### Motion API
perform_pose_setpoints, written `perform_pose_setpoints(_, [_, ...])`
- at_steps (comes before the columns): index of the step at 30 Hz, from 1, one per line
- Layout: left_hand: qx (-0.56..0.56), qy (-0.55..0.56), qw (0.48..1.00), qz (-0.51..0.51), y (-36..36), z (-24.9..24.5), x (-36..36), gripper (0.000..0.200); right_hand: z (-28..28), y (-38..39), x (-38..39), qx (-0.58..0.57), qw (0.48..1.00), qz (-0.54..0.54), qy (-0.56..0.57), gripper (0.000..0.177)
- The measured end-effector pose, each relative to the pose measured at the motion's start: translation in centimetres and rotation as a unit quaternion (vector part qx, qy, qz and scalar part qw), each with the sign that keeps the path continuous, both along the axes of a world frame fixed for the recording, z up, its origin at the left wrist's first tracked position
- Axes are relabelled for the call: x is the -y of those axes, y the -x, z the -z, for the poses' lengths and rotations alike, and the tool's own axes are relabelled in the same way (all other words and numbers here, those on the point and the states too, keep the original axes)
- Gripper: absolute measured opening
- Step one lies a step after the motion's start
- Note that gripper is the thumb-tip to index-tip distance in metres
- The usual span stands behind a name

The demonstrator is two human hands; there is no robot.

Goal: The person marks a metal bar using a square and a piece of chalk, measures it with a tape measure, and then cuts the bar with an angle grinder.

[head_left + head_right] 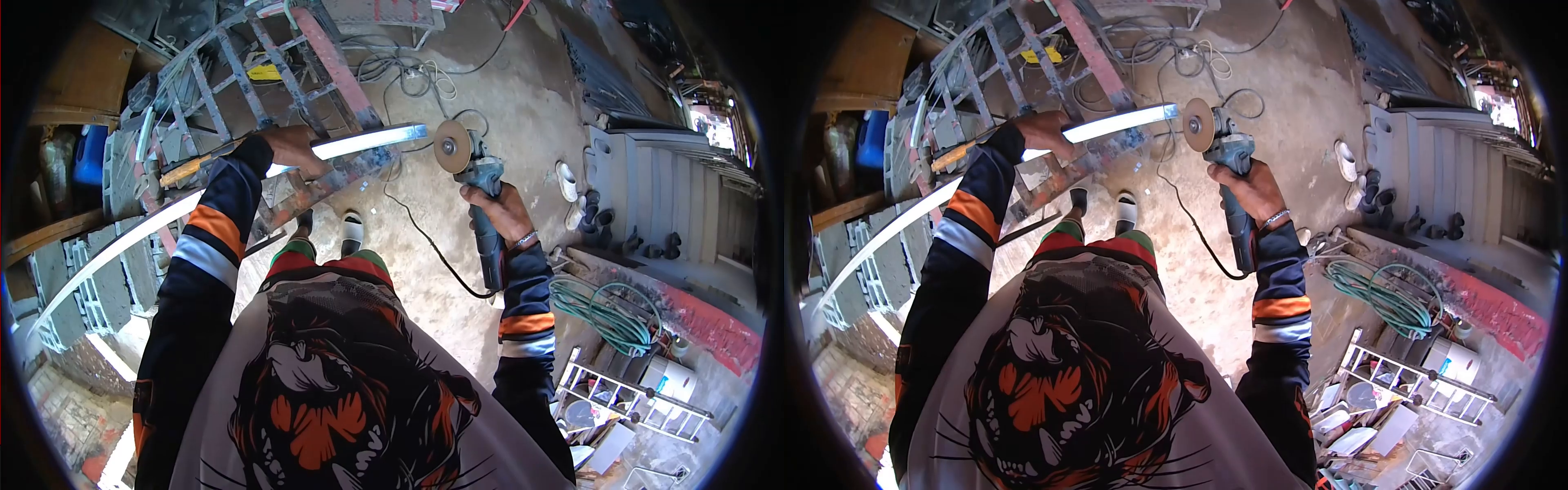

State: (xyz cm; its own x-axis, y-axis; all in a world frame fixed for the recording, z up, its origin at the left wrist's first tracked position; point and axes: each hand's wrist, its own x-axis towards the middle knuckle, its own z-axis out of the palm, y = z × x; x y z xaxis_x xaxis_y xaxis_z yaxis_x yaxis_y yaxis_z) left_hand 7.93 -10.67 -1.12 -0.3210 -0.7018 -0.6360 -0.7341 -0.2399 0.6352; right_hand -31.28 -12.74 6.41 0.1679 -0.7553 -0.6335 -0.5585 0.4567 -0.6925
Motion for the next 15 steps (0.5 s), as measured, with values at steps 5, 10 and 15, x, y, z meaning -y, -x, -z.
perform_pose_setpoints(5, [0.018,0.03,0.999,0.007,0.1,-0.3,0.0,0.047,0.3,0.4,0.0,0.004,1.0,-0.007,0.007,0.037])
perform_pose_setpoints(10, [0.053,0.061,0.997,0.0,0.9,0.0,-1.5,0.061,0.8,0.6,-0.3,0.002,1.0,-0.017,0.007,0.038])
perform_pose_setpoints(15, [0.165,0.168,0.972,0.008,2.7,-0.5,-3.6,0.068,0.9,0.7,-1.5,-0.004,1.0,-0.021,-0.002,0.037])
